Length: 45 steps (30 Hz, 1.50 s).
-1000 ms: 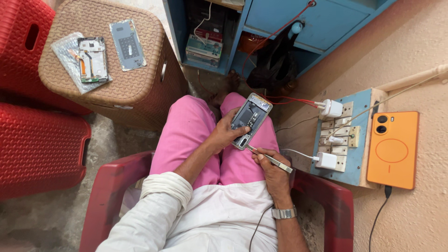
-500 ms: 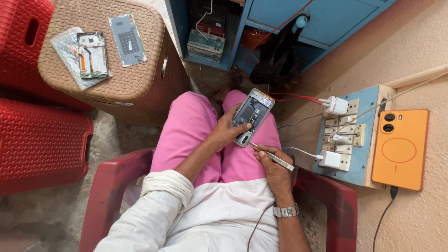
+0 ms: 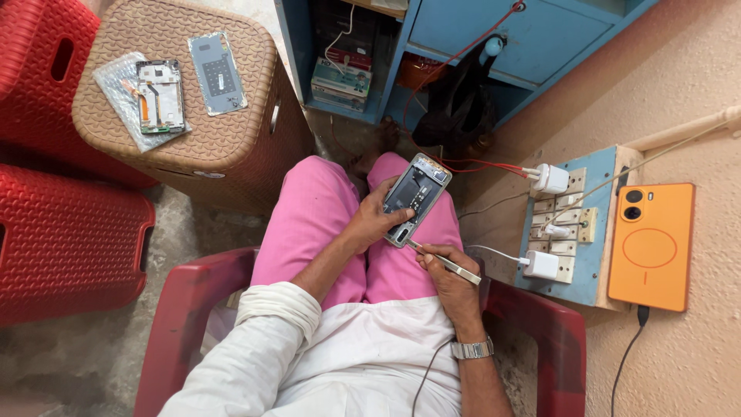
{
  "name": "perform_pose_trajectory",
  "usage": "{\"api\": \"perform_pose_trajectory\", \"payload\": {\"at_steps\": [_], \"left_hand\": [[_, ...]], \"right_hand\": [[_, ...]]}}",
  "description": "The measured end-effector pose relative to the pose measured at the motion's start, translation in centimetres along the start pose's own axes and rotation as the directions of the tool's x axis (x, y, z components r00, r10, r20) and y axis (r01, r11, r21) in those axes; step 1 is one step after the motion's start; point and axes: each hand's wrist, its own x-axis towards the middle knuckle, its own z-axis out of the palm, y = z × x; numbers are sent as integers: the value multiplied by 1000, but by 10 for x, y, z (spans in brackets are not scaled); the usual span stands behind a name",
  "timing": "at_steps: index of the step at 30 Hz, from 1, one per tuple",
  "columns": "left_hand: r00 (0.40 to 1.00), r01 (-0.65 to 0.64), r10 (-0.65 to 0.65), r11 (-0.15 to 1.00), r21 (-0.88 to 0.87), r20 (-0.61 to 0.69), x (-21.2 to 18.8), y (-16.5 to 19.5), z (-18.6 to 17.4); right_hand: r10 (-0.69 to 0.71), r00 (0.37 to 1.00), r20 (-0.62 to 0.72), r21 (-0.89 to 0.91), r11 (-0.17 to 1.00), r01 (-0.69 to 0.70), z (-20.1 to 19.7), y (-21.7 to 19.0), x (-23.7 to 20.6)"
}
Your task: The person sits on a chair and repairs a disassembled smartphone held on their lap. They use a screwdriver to adjust internal components and a small brush to clean the device. The person briefly reaches for a small packet from a nearby shelf before continuing the repair.
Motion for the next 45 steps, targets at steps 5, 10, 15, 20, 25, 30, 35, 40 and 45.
{"api": "perform_pose_trajectory", "payload": {"at_steps": [5,10,15,20,25,30,35,40,45], "left_hand": [[1000,28,-28,999,33,-7,-1,2,0],[997,69,-68,996,63,-27,-3,6,0],[998,63,-63,998,25,-1,0,10,1],[999,38,-38,999,17,8,1,4,1],[999,42,-42,999,4,-3,3,2,-1],[1000,24,-24,1000,17,-8,2,2,1],[1000,9,-9,1000,5,-1,0,3,2],[999,49,-49,998,-29,-6,-2,2,3],[1000,23,-23,1000,5,-10,-3,2,2]], "right_hand": [[-18,1000,14,-35,999,19,1,-2,-2],[-56,998,3,-68,996,56,3,-4,-4],[-66,997,-41,-14,998,65,6,-6,-6],[-70,991,-112,-27,997,67,6,-3,-4],[-42,996,-77,-24,999,40,3,0,-1],[-24,999,-47,-10,1000,24,3,0,-1],[-43,999,-4,6,999,43,3,-4,-3],[-17,1000,7,-21,1000,17,3,-8,-5],[-54,998,14,-60,997,55,6,-11,-6]]}}
